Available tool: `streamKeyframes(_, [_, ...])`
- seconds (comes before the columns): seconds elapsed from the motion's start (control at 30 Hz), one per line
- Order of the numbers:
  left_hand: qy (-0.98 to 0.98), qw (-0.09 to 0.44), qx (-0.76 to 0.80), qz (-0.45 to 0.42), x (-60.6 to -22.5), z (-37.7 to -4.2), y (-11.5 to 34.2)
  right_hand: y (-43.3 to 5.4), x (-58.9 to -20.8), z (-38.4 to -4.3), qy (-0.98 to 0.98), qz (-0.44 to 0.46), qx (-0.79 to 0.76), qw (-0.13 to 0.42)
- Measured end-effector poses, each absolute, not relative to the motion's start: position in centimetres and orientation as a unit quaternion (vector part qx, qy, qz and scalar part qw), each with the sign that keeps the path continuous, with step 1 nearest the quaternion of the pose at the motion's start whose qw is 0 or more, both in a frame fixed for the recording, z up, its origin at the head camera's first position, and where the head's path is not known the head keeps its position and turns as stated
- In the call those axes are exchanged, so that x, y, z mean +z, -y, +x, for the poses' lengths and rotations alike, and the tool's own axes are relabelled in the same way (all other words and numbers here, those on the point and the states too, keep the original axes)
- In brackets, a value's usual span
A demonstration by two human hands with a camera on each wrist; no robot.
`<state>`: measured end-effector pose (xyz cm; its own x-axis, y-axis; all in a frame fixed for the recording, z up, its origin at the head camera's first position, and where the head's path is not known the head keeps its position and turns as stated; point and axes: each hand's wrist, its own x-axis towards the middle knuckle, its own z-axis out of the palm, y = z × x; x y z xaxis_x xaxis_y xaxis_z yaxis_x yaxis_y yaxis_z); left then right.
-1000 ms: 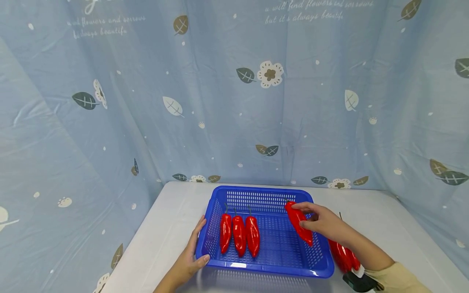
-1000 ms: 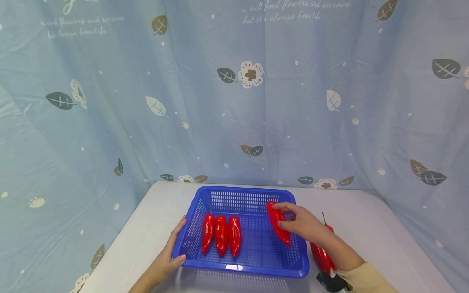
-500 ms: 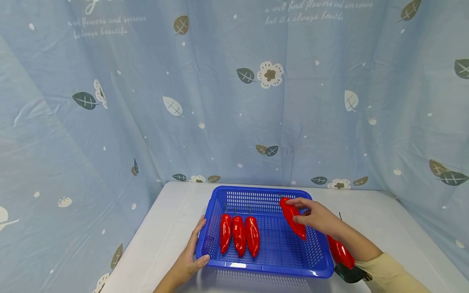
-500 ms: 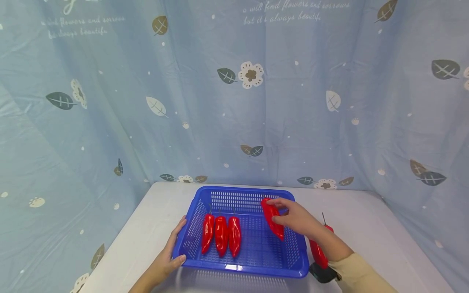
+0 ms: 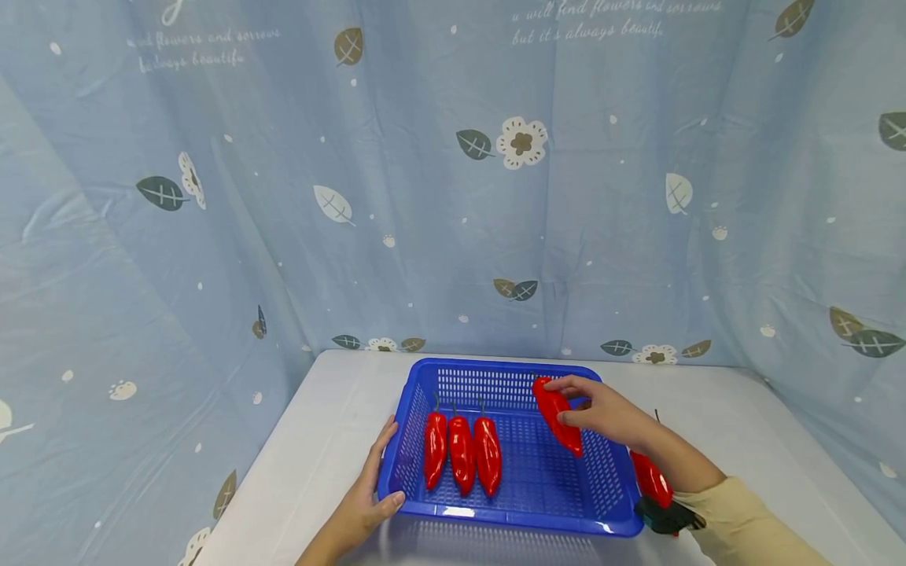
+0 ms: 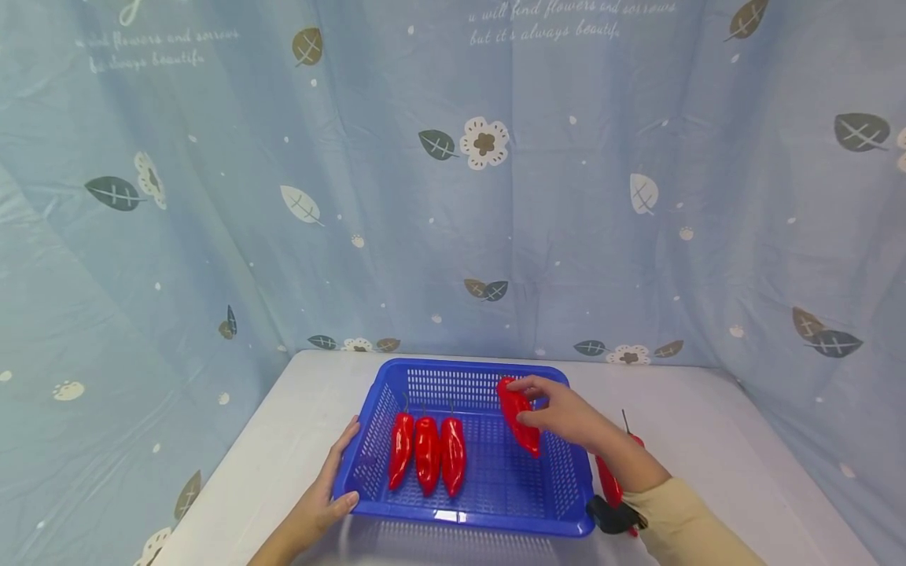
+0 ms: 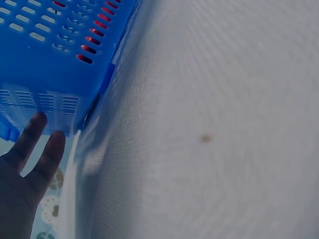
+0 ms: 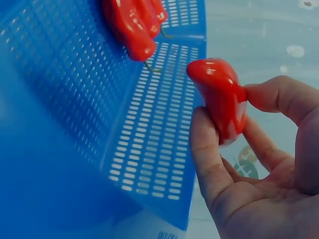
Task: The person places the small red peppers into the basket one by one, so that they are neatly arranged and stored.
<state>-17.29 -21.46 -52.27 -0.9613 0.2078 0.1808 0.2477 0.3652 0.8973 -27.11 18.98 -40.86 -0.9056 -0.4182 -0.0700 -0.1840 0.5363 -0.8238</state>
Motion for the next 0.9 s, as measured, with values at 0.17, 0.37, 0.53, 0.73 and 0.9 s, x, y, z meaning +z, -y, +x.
streamKeyframes(0.17, [0.827, 0.015, -0.546, -0.132, -52.1, -17.3, 21.5, -18.4, -41.0, -27.3, -0.853, -0.172, -0.467, 0.159])
streamKeyframes(0.37, [0.828, 0.021, -0.543, -0.141, -52.1, -17.2, 21.5, -17.1, -41.7, -27.6, -0.841, -0.178, -0.475, 0.188])
streamKeyframes(0.53, [0.825, 0.023, -0.545, -0.148, -52.2, -17.1, 21.5, -16.1, -42.1, -27.6, -0.841, -0.181, -0.471, 0.196])
streamKeyframes(0.73, [0.825, 0.021, -0.546, -0.147, -52.2, -17.2, 21.6, -15.6, -42.4, -27.7, -0.839, -0.18, -0.469, 0.21])
streamKeyframes(0.9, [0.824, 0.021, -0.546, -0.148, -52.2, -17.2, 21.6, -15.2, -42.7, -28.0, -0.837, -0.182, -0.466, 0.224])
